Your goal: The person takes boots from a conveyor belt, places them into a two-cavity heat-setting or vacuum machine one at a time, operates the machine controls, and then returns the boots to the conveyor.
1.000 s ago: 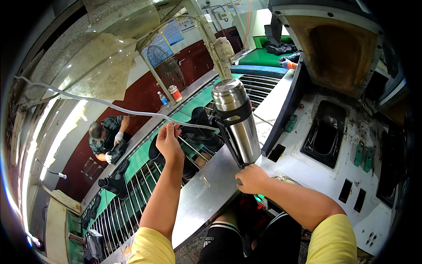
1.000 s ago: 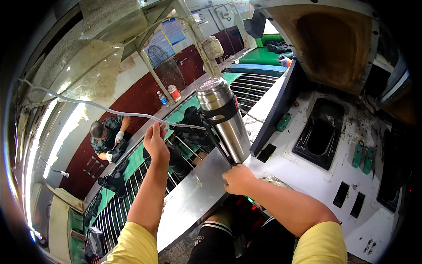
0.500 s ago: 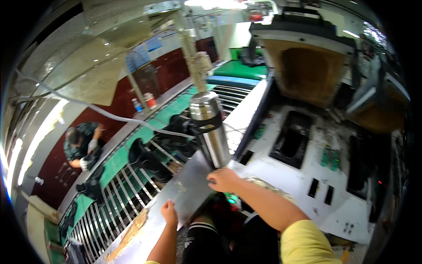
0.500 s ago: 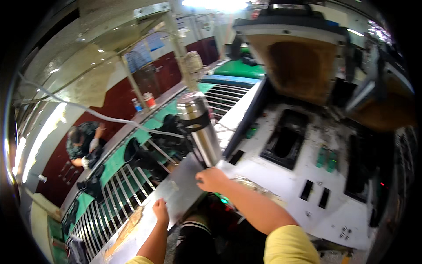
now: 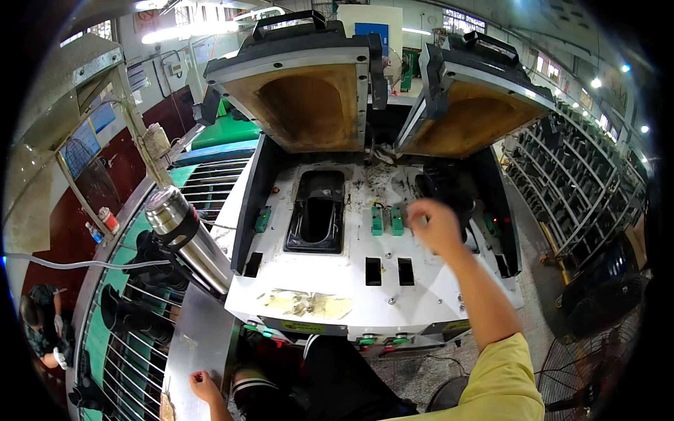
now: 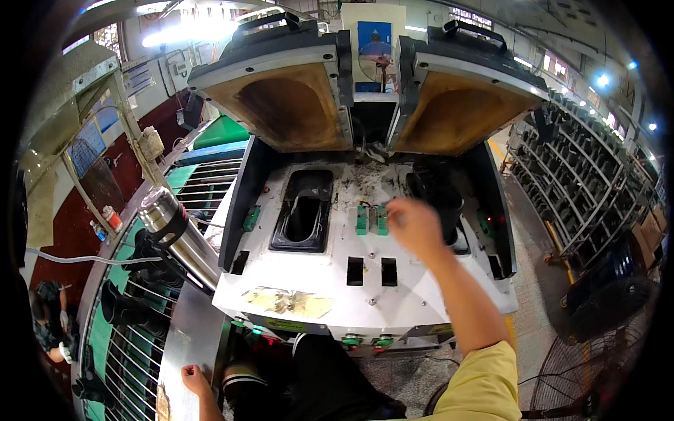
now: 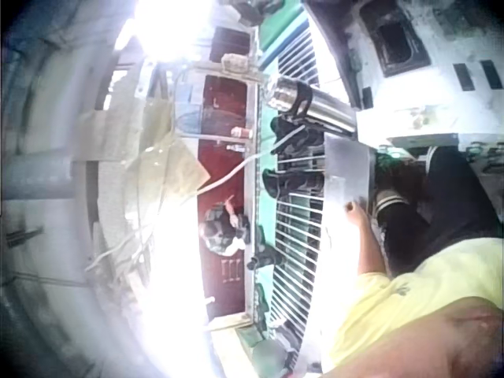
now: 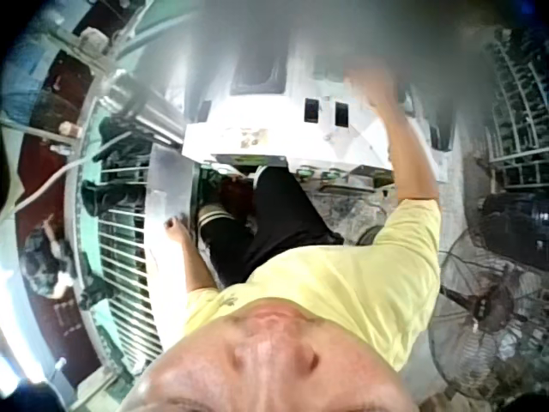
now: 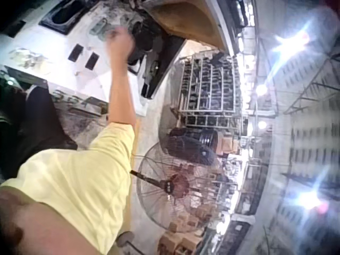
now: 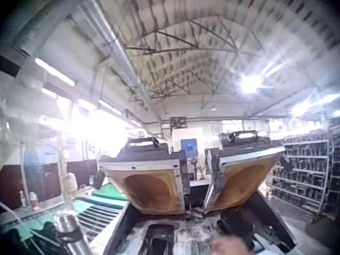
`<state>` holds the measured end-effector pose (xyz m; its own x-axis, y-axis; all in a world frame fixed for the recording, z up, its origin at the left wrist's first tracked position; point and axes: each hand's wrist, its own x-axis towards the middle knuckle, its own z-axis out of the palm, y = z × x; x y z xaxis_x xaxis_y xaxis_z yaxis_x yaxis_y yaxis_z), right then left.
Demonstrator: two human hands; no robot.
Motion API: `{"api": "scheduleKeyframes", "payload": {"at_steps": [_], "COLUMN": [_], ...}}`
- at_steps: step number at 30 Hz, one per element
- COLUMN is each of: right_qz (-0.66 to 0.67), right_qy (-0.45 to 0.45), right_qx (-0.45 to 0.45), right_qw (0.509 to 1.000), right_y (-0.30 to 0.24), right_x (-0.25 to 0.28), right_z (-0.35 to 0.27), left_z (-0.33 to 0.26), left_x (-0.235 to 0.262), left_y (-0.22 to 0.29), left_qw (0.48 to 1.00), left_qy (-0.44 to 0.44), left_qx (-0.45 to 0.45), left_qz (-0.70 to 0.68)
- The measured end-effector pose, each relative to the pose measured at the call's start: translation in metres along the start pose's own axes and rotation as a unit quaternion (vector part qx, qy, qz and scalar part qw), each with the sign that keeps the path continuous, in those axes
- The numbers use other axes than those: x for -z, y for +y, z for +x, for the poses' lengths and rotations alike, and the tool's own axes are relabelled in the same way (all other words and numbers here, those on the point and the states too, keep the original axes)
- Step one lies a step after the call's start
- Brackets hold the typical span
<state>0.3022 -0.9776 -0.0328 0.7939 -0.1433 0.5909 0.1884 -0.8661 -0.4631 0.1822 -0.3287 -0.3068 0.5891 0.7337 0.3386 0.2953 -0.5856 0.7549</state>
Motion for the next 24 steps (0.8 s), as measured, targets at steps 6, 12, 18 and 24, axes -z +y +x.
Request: {"api": "scheduleKeyframes", "payload": {"at_steps": [6, 12, 18, 24], "right_qz": [-0.216, -0.277, -0.306, -0.330], "right_qy": [-0.085, -0.320, -0.325, -0.332], "right_qx": [-0.297, -0.387, -0.453, -0.399], "right_qw": [0.926, 0.819, 0.771, 0.788], "right_y": [0.086, 0.139, 0.153, 0.132], "right_x": [0.039, 0.001, -0.024, -0.006], "right_z": [0.109, 0.150, 0.150, 0.138], "left_z": [0.001, 0.002, 0.005, 0.000], "left_x": [-0.006, -0.002, 0.001, 0.005], "left_y": [-0.002, 0.000, 0.003, 0.004], "left_qw": [0.999, 0.999, 0.999, 0.998], "left_qy": [0.006, -0.030, -0.014, -0.019], "left_qx": [0.001, 0.018, 0.035, 0.041], "left_qz": [0.033, -0.012, 0.009, -0.036]}}
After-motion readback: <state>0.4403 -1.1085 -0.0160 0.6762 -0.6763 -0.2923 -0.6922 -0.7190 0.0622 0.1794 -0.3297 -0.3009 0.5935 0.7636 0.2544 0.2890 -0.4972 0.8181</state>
